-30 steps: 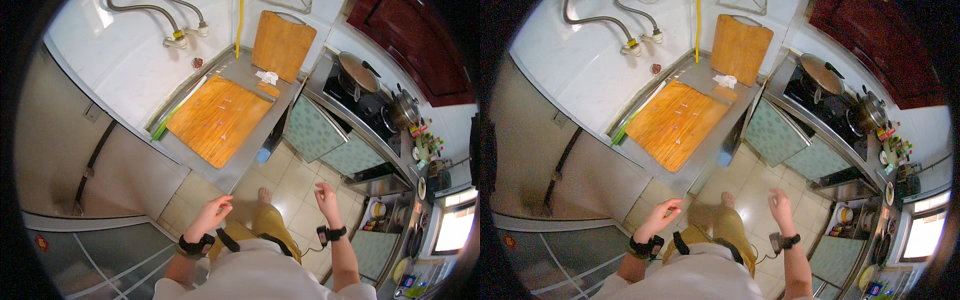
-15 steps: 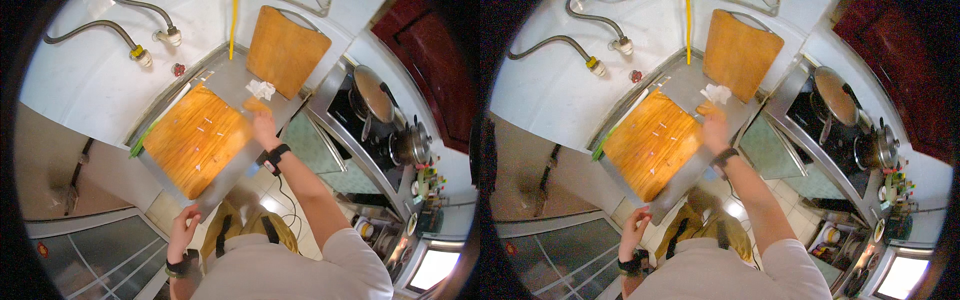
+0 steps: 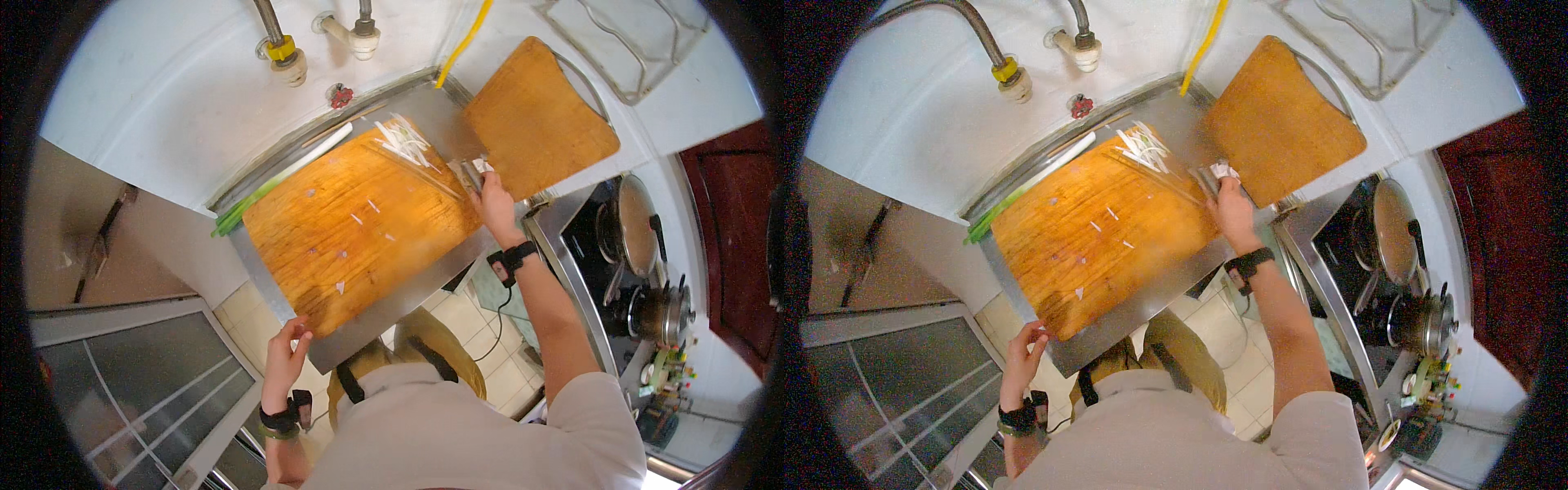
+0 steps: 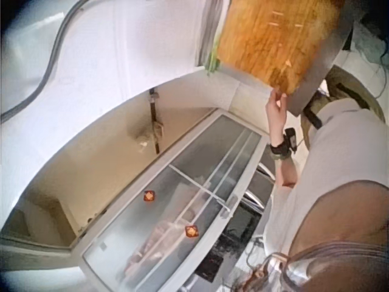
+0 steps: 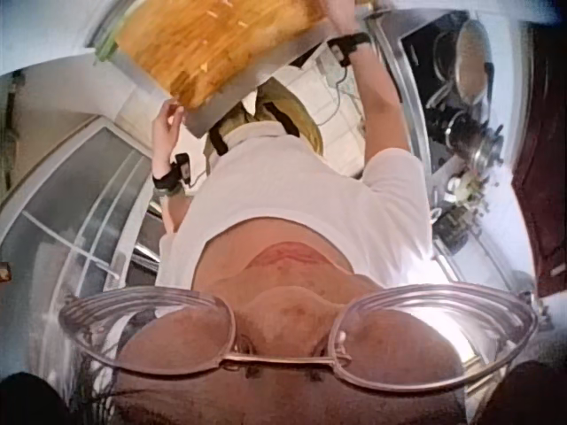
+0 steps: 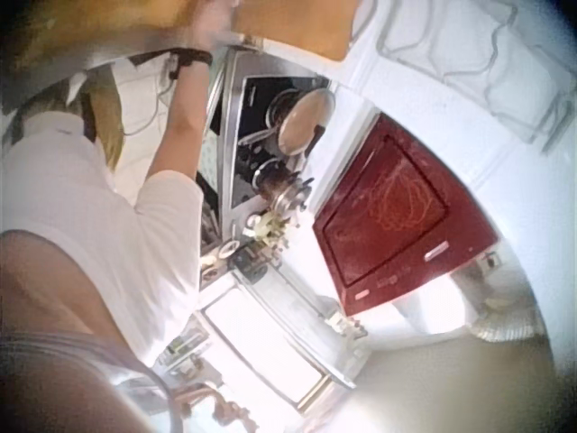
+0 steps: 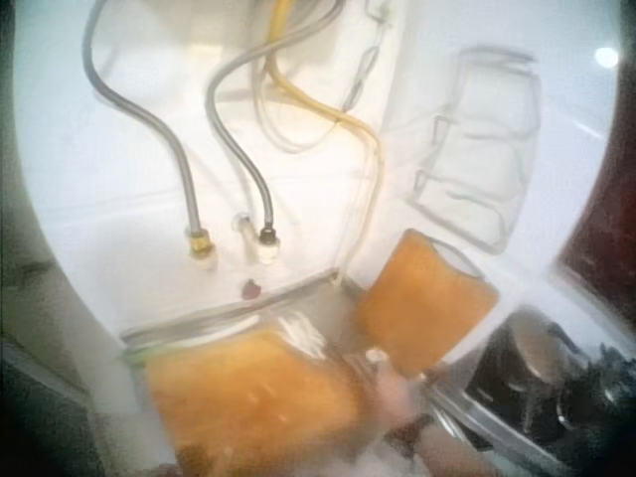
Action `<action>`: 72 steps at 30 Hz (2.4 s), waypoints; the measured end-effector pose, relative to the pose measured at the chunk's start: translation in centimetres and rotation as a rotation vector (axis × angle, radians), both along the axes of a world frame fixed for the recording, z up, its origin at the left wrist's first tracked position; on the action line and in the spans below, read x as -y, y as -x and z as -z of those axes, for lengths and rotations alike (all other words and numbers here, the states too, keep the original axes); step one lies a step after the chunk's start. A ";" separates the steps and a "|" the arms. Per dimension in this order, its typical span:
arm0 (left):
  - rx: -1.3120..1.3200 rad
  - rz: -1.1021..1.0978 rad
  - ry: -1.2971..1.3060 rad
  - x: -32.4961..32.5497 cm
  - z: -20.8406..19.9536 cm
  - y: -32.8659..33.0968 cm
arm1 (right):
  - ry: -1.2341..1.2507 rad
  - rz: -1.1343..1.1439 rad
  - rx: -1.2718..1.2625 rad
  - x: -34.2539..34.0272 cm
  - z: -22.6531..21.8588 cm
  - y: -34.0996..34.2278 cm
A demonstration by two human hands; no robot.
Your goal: The person washes a metal bowl, rinses a plastic bag, and then washes a wooden cutting board and a cleaver under running water in a kitchen sink. They also handle a whole fish, placing it into the plastic bag.
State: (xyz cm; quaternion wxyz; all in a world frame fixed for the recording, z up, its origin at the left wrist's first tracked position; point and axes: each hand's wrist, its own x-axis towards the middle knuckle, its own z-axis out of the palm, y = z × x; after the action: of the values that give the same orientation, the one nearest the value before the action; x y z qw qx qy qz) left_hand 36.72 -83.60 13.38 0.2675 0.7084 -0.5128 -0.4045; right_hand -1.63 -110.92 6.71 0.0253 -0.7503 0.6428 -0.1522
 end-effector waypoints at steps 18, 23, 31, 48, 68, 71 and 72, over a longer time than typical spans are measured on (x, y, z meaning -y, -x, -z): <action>0.081 -0.285 -0.077 3.4 2.3 6.3 | 0.061 -0.136 0.046 5.7 5.0 1.6; 0.090 -0.314 -0.073 4.1 2.1 6.2 | -0.071 -0.363 0.233 5.3 0.9 -2.2; 0.092 -0.322 -0.061 3.7 2.6 5.0 | -0.229 -0.366 -0.065 4.7 3.2 -6.6; -0.970 -0.526 0.214 11.9 2.9 7.8 | -0.782 -0.835 0.551 0.2 -7.0 -14.5; -0.966 -0.898 0.260 6.7 2.4 5.2 | 0.100 -0.162 0.028 16.6 5.6 -12.9; -0.983 -0.895 0.256 6.9 2.5 5.2 | 0.030 -0.088 0.041 17.3 6.0 -12.2; -0.985 -0.900 0.253 6.9 2.5 5.2 | -0.030 -0.080 0.069 17.7 6.0 -12.0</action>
State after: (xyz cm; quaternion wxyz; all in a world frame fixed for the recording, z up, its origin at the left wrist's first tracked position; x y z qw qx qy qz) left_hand 31.51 -90.52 10.91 0.6931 0.5491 -0.0298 -0.4661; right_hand 10.33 -128.58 0.66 0.0647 -0.7693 0.6132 -0.1673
